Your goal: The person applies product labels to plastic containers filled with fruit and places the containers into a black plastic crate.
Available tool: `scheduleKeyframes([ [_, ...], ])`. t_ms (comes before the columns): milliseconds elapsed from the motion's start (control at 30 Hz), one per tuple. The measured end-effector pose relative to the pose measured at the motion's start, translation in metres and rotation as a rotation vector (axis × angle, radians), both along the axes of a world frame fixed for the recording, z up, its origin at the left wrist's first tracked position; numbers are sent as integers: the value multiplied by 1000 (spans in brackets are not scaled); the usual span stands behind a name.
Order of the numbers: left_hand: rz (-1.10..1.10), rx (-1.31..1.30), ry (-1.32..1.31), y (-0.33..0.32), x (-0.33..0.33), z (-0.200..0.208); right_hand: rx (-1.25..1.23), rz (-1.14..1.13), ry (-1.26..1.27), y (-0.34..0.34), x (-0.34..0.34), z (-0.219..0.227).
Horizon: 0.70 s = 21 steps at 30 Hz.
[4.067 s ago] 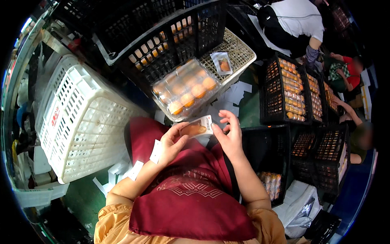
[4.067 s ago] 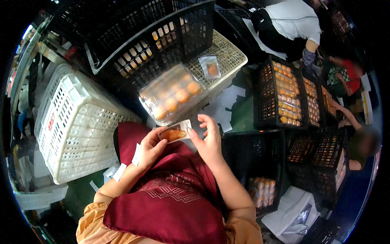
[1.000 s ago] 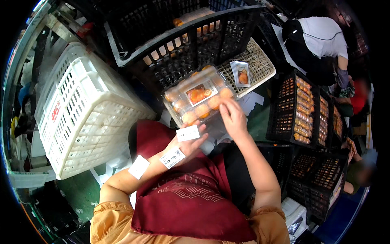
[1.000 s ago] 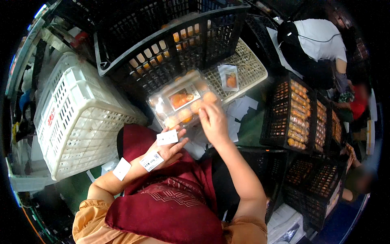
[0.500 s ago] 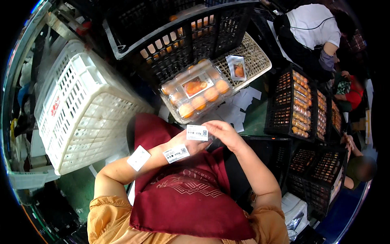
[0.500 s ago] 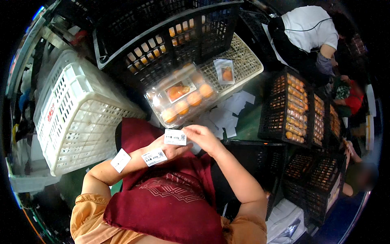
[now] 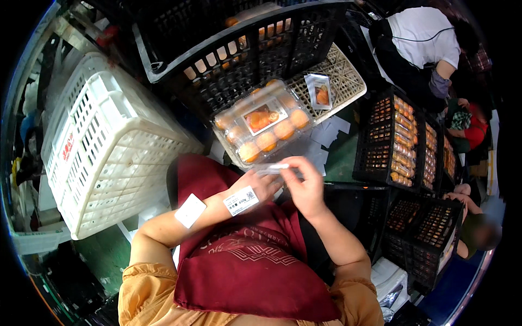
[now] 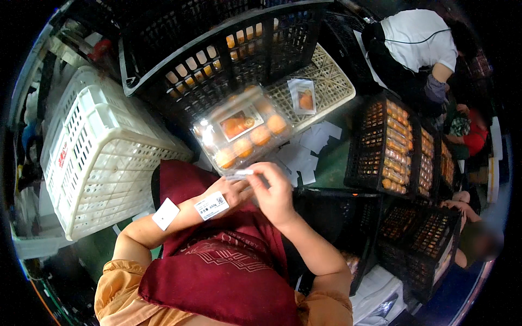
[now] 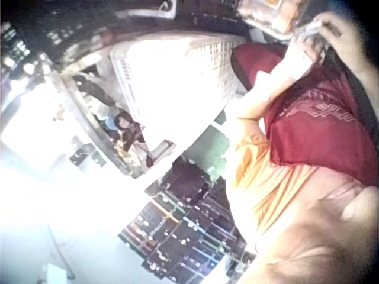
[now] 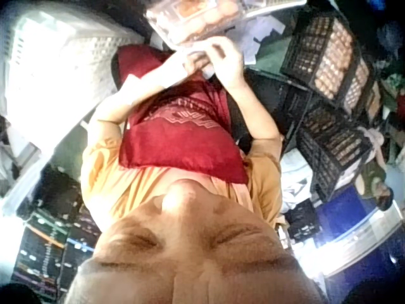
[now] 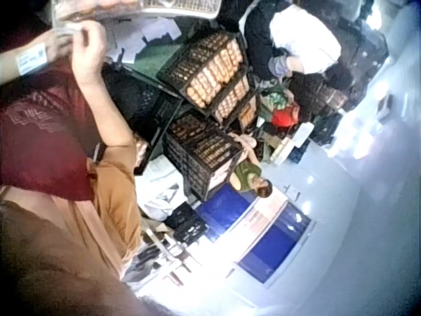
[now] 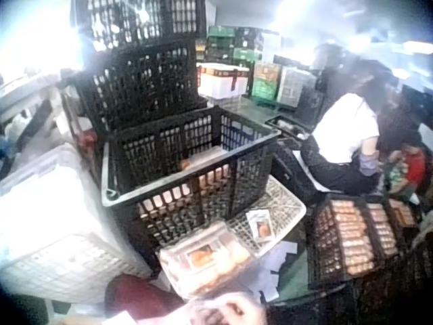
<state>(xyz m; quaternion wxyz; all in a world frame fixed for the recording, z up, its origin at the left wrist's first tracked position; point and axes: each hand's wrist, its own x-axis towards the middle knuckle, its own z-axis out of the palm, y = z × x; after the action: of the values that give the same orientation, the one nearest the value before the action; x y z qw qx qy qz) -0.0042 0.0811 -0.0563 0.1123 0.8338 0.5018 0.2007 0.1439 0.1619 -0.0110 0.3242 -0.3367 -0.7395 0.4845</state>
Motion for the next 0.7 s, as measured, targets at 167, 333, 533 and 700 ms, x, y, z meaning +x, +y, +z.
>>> scheduleKeyframes([
  [167, -19, -151, 62, -1, -6, -9, -356, 36, -98, 87, -7, -12],
  [333, 73, -2, -109, 14, -18, 13, -522, 204, -245, 131, -20, -36],
  [533, 195, 147, -92, 30, -24, 12, -468, 168, -286, 138, -27, -58],
  [700, 267, 173, -94, 41, -21, 4, -325, 110, -359, 137, -26, -69],
])
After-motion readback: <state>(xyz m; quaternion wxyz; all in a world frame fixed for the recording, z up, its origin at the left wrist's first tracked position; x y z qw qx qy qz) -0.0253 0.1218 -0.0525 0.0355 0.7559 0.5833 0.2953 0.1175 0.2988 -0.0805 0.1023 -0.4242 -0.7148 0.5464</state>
